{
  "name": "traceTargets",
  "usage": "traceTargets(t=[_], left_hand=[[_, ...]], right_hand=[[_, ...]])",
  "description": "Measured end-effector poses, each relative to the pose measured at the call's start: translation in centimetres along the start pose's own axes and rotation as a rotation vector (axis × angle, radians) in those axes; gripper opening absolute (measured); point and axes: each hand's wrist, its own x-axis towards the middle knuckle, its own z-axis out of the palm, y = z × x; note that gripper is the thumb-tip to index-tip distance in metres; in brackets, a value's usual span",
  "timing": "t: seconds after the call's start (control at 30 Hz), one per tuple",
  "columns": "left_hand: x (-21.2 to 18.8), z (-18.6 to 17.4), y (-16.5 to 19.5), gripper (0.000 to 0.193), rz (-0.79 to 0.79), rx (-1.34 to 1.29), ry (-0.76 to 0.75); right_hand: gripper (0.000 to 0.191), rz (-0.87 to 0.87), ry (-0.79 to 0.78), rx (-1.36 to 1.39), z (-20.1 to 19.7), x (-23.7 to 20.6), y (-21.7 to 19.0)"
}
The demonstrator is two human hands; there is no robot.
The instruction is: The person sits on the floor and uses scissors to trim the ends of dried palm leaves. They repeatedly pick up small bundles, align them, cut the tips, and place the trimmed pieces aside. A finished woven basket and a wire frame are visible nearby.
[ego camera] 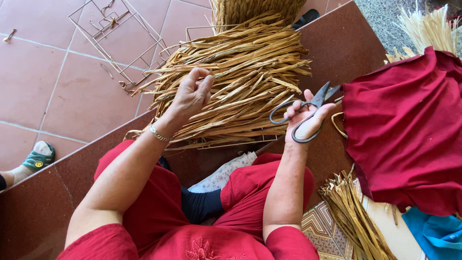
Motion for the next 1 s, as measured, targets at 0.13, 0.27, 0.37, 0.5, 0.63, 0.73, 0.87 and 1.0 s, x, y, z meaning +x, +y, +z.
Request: traceTargets(t=[0.13, 0.27, 0.37, 0.5, 0.63, 0.73, 0.87, 1.0], left_hand=[[3.9, 1.8, -1.1, 0.040, 0.068, 0.485, 0.024], [9.2, 5.7, -2.1, 0.024, -0.133, 0.832, -0.009], [10.7, 8.6, -3.3, 0.025, 0.070, 0.873, 0.107], [11.4, 10.3, -3.8, 0.019, 0.042, 0.923, 0.138], [11.6, 9.1, -2.9, 0.016, 0.087, 0.759, 0.128], [10.3, 7.1, -2.3, 0.017, -0.045, 0.329, 0.010], [6.8, 3.7, -0.4, 0.014, -0.084, 0.068, -0.121], [3.0, 1.8, 1.1, 0.013, 0.028, -0.031, -0.147]], right_hand=[[0.080, -0.123, -0.097, -0.213, 0.4, -0.7, 1.0], [0.061, -0.148, -0.020, -0.613, 0.8, -0.9, 1.9], [0.056, -0.208, 0.008, -0.798, 0.5, -0.6, 2.6], [0.060, -0.297, -0.106, -0.875, 0.1, -0.2, 3.6], [0.067, -0.212, -0.188, -0.862, 0.2, -0.2, 4.2], [0.067, -0.225, -0.304, -0.894, 1.1, -0.8, 4.5], [0.071, -0.163, -0.478, -0.779, 3.4, -2.8, 5.4], [0.074, -0.173, -0.570, -0.648, 5.1, -5.1, 5.9]])
